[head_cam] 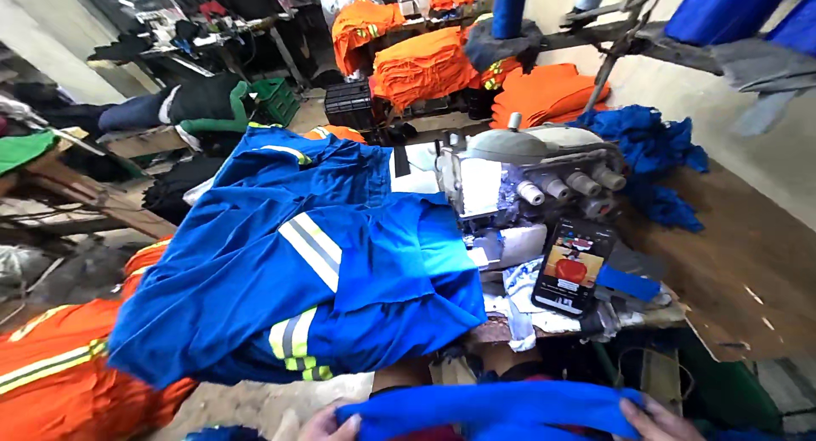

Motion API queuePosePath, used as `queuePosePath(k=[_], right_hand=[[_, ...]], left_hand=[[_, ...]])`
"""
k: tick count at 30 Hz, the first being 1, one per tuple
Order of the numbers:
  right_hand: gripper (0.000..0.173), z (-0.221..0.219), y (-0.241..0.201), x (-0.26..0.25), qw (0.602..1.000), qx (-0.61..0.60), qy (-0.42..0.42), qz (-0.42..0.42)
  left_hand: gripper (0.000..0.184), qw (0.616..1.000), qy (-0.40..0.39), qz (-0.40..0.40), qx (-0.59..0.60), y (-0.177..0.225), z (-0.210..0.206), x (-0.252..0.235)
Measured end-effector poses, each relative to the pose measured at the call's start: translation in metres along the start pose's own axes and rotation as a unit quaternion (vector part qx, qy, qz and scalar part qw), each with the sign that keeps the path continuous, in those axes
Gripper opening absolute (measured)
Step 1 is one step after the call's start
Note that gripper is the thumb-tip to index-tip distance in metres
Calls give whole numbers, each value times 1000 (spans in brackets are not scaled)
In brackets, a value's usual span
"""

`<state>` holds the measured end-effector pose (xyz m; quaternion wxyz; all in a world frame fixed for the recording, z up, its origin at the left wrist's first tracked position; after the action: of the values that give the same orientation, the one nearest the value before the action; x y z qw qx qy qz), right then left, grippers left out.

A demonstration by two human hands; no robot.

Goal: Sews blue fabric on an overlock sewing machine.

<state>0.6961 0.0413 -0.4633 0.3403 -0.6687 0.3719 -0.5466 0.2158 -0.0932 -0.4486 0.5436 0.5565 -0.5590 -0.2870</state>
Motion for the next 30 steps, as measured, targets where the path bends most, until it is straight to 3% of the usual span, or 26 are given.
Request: queuePosePath(k=[4,8,24,26,30], right_hand=[[17,-122,-35,-3,992,45,-109,50],[18,-179,-50,-1,979,33,-161,120],[19,-196,-63,9,950,131,-141,247],[20,-198,-66,13,934,184,-117,282],[28,-199,-77,27,863,325,-24,386]], left_hand=[[16,995,-99,-10,1,17,-101,-28],[11,991,-110,38,69,28,-158,-41],[8,988,-70,57,125,28,-181,-50],[10,986,-65,64,138,27,-185,-49],[26,987,-72,65,125,35,-197,-40]])
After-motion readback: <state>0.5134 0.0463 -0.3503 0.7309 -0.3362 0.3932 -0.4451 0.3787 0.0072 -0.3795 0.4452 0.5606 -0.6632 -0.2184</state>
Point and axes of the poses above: each hand's wrist, its own x-axis away from the middle knuckle, its own z-axis out of the back of the hand, y = z × x, the point moved 9 cm from there along -x, towards the middle knuckle, and after that the axes turned 2 degrees about -y, right-handed, at the moved point
